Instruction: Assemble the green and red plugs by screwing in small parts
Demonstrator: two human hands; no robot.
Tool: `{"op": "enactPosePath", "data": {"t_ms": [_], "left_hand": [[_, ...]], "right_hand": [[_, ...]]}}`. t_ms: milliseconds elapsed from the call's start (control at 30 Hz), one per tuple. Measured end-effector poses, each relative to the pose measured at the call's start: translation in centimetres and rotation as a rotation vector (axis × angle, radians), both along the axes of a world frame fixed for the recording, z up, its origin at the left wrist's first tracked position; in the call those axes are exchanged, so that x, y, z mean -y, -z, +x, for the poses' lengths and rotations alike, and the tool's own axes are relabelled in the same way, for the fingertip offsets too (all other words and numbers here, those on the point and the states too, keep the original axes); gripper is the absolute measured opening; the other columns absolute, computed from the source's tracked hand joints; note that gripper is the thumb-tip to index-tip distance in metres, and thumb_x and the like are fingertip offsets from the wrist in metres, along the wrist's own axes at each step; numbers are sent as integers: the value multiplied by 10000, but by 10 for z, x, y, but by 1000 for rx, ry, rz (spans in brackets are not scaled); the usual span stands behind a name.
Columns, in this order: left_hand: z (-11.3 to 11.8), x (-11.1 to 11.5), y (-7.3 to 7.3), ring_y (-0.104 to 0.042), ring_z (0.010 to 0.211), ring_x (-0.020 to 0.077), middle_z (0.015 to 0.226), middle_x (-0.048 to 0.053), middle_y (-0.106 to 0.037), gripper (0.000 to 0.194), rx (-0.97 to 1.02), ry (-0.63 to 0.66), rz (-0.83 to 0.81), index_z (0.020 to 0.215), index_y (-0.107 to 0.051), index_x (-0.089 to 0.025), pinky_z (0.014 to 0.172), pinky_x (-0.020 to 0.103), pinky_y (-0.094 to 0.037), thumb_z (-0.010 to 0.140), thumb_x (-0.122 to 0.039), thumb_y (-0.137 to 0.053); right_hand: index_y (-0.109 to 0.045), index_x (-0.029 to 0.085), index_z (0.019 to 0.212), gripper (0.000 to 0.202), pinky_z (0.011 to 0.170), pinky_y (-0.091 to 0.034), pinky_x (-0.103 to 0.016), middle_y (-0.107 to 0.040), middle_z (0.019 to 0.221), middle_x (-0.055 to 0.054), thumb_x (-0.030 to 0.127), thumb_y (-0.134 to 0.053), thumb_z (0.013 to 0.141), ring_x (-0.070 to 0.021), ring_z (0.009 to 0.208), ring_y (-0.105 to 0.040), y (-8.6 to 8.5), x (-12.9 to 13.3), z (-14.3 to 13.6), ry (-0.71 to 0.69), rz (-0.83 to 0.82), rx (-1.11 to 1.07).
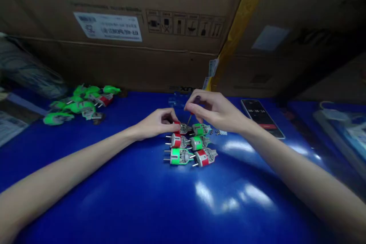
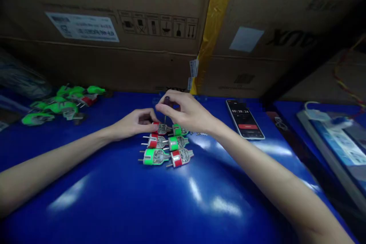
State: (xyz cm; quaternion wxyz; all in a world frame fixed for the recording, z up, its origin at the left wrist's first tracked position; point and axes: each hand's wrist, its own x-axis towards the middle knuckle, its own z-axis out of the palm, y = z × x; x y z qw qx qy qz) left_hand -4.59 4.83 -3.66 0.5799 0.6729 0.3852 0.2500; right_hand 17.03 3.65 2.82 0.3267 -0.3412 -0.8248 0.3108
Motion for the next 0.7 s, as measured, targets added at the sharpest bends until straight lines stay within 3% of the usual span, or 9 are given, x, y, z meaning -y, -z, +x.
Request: {"op": "enactPosePath", "data": {"t_ms": [233,333,467,533,700], "left_hand": [[0,0,-1,-629,773,155,837,13,-656,344,-23,-9,14,800,-552,-149,737,285,-494,720,-395,-779],[0,0,-2,-627,775,153,836,9,-652,347,-21,-2,11,803,-548,-151,740,285,-497,720,-395,-780],[0,0,-1,-632,783,155,843,15,-655,342,-26,0,16,816,-551,-151,730,280,-500,729,-396,-774],[0,1,0,-638,789,159,858,25,-665,340,-31,-2,25,815,-555,-150,736,287,-505,731,-396,-773],[0,1,0,-649,803,168,887,39,-683,345,-10,4,24,813,-554,-150,752,302,-516,728,-395,-782]], "right_hand": [[-602,140,796,203,673,-424,-246,-593,764,-12,298,-563,916,-114,704,-550,1,-1,2,-25,3,17],[-609,138,898,124,678,-430,-248,-635,828,-26,257,-575,903,-120,723,-572,0,0,3,12,46,45],[-599,134,910,67,706,-409,-259,-647,866,-53,157,-537,901,-142,770,-574,-6,5,3,86,228,246],[-595,129,857,145,689,-382,-273,-630,841,-72,174,-484,938,-152,739,-549,-10,9,2,136,295,397],[-616,106,850,216,682,-358,-299,-618,849,-109,166,-438,957,-175,732,-532,-14,15,1,169,322,612]]}}
